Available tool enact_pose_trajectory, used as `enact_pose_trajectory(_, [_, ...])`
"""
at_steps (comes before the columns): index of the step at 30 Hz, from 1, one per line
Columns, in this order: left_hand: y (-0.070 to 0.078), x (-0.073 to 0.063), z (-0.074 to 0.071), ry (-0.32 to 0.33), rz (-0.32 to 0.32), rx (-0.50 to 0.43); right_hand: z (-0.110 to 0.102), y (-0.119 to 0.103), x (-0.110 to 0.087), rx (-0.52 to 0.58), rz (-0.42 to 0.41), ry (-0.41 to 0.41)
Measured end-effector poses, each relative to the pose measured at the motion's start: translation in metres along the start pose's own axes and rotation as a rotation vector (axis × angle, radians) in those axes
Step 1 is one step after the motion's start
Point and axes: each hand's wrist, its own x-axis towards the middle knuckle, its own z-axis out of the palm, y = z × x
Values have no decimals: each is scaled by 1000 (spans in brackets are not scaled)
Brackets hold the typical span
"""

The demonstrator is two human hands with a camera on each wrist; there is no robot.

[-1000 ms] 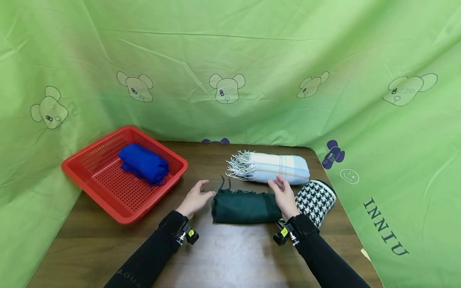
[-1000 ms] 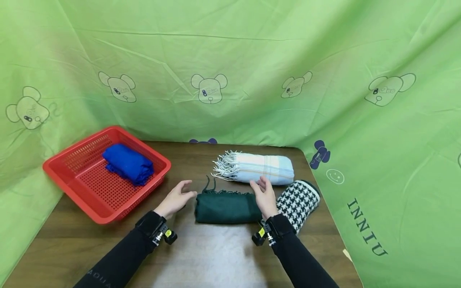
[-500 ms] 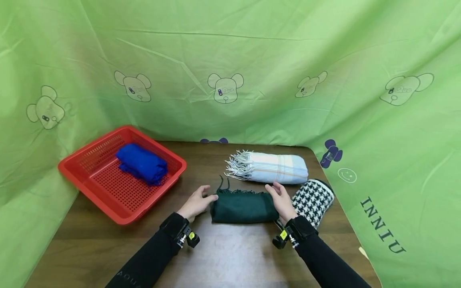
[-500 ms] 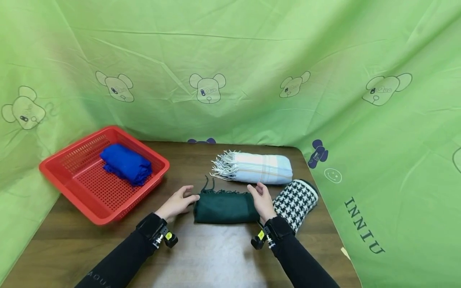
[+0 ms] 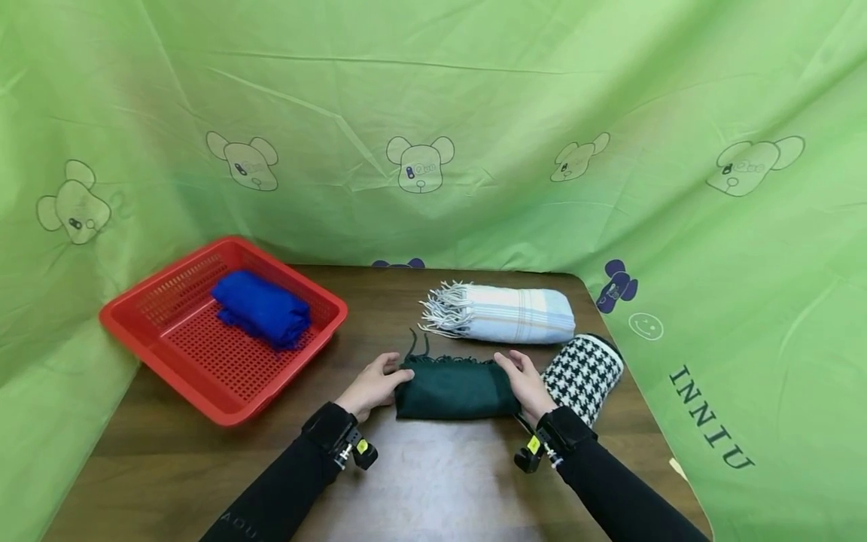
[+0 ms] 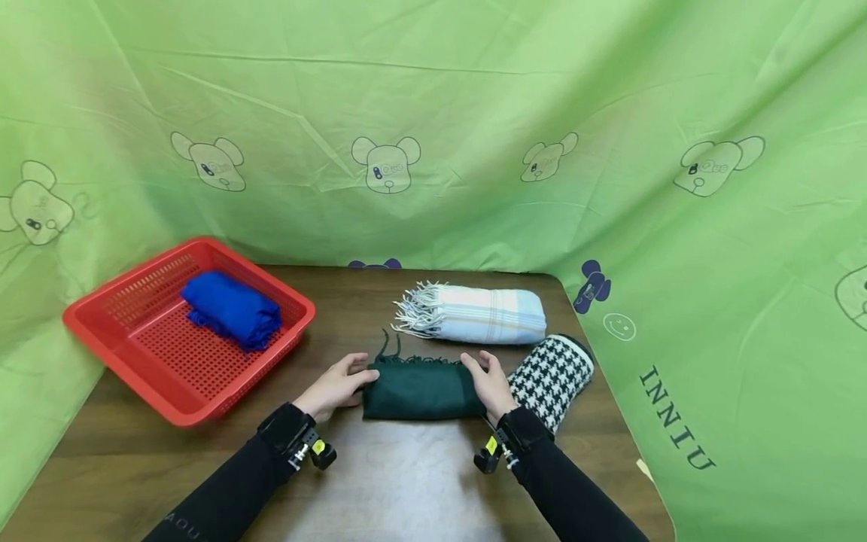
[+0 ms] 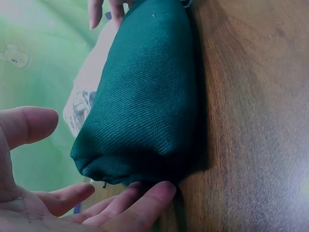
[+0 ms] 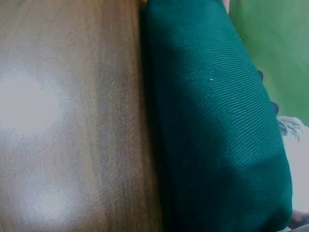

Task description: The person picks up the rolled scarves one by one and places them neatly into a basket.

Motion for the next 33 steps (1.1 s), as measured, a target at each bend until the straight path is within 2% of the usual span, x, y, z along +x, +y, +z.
enact_pose_trajectory(9, [0,-1,7,-8,-22,-42,0,1,-3,-26,13,-16])
enact_pose_trajectory(17, [-3,6,0,-13,-43,-76,4,0,-4,-38,31,-30])
enact_pose_trajectory(25, [7,3,-4,32,-45,-17,9,4,-1,-17,26,-47])
enact_pose_trajectory(33, [11,7,-9,24,-53,10,10,9,-3,-17,-5,-89])
